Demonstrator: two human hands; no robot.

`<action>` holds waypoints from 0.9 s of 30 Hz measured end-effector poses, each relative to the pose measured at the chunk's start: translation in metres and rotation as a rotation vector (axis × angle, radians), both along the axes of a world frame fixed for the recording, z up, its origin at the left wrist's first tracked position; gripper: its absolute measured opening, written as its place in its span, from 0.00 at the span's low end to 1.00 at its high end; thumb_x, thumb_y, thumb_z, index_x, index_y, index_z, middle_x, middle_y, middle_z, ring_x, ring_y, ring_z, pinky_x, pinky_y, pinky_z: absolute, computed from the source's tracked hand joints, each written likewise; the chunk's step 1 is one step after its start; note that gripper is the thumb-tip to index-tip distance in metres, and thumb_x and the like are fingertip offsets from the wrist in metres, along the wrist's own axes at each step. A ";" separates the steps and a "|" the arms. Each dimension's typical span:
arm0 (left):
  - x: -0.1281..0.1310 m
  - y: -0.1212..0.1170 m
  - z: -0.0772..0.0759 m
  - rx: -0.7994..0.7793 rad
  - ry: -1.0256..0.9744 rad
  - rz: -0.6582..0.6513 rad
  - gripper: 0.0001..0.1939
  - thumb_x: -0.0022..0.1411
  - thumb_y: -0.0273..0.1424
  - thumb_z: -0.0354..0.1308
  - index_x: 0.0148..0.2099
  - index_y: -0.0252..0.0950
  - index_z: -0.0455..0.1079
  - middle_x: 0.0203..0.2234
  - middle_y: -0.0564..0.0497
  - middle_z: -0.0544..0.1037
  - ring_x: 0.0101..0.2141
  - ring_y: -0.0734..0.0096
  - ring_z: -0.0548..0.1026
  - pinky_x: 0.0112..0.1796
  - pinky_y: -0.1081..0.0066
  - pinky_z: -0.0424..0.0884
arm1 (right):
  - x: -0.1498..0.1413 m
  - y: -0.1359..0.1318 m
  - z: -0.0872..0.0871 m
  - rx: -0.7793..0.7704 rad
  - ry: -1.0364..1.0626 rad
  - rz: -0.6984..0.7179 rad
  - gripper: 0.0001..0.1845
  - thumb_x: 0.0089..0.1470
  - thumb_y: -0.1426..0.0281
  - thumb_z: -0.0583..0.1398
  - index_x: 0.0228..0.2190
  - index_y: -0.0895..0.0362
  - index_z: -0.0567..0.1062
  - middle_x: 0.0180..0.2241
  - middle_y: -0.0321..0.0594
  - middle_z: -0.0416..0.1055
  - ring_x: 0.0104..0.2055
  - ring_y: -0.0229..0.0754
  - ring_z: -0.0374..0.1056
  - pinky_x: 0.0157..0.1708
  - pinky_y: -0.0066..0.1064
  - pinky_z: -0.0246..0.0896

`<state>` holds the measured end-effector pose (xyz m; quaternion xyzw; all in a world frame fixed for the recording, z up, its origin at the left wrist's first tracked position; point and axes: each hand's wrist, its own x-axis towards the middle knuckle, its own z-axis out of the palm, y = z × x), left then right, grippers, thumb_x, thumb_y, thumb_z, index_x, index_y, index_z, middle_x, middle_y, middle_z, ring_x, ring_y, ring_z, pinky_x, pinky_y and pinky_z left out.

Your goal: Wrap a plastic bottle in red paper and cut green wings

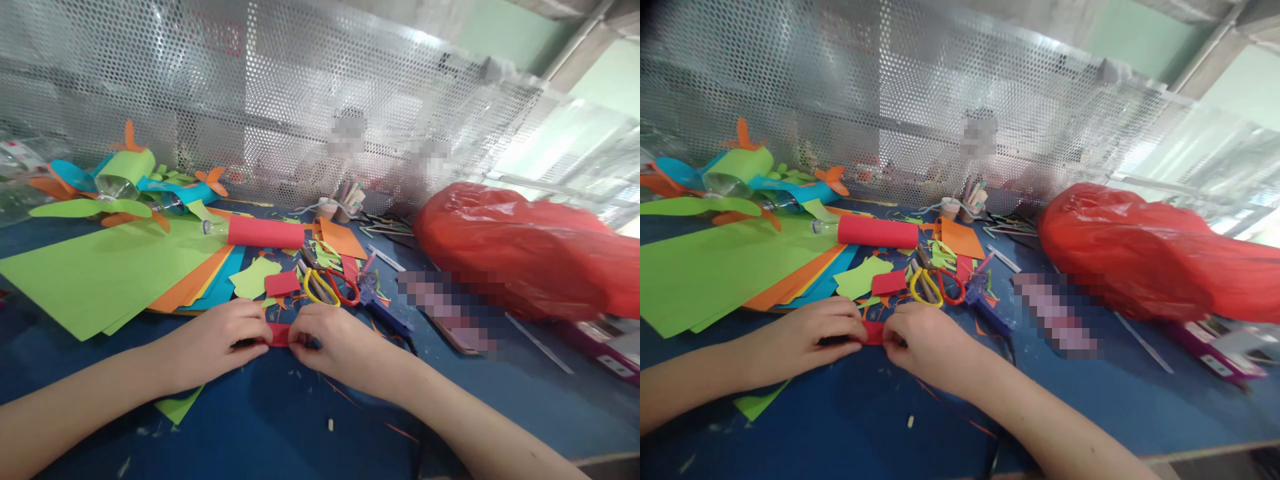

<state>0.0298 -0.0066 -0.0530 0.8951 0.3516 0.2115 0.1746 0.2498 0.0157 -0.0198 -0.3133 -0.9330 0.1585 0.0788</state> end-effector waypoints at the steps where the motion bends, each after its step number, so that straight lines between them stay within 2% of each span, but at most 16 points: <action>1: 0.000 0.000 0.000 -0.002 0.002 -0.003 0.08 0.67 0.28 0.51 0.39 0.38 0.72 0.34 0.50 0.73 0.37 0.68 0.71 0.39 0.70 0.66 | 0.000 0.001 0.001 -0.032 0.003 -0.018 0.05 0.51 0.78 0.60 0.29 0.58 0.76 0.28 0.37 0.73 0.31 0.37 0.67 0.32 0.25 0.57; 8: 0.000 0.002 0.000 0.008 -0.012 -0.006 0.08 0.67 0.27 0.51 0.37 0.37 0.72 0.31 0.51 0.73 0.35 0.70 0.70 0.37 0.72 0.65 | 0.003 0.003 0.003 -0.140 -0.004 -0.078 0.06 0.54 0.76 0.58 0.31 0.58 0.75 0.29 0.36 0.73 0.29 0.35 0.66 0.29 0.24 0.56; 14: 0.000 0.001 0.000 0.118 0.037 -0.041 0.10 0.69 0.28 0.48 0.43 0.37 0.71 0.31 0.50 0.72 0.35 0.68 0.69 0.37 0.71 0.64 | -0.001 -0.002 0.003 -0.108 -0.020 -0.073 0.06 0.54 0.77 0.56 0.30 0.59 0.73 0.29 0.38 0.72 0.30 0.36 0.65 0.31 0.25 0.56; 18: 0.000 0.001 0.000 0.088 0.054 -0.040 0.11 0.68 0.28 0.48 0.41 0.37 0.72 0.31 0.50 0.71 0.35 0.68 0.69 0.35 0.71 0.64 | -0.004 -0.004 0.002 -0.149 -0.006 -0.152 0.07 0.51 0.79 0.56 0.28 0.59 0.73 0.26 0.36 0.70 0.26 0.34 0.63 0.27 0.24 0.54; 21: 0.000 0.001 0.000 0.063 0.032 -0.038 0.09 0.67 0.26 0.50 0.39 0.35 0.72 0.32 0.50 0.71 0.35 0.68 0.69 0.36 0.71 0.64 | -0.003 -0.002 0.001 -0.218 0.047 -0.197 0.05 0.51 0.78 0.57 0.29 0.58 0.72 0.25 0.33 0.70 0.25 0.33 0.63 0.25 0.22 0.53; 27: 0.000 0.002 -0.004 -0.017 -0.027 0.004 0.07 0.66 0.27 0.52 0.39 0.36 0.72 0.36 0.50 0.72 0.38 0.70 0.70 0.40 0.72 0.64 | 0.003 0.003 0.003 -0.165 0.028 -0.067 0.06 0.52 0.79 0.57 0.30 0.57 0.71 0.26 0.31 0.69 0.26 0.32 0.63 0.27 0.22 0.52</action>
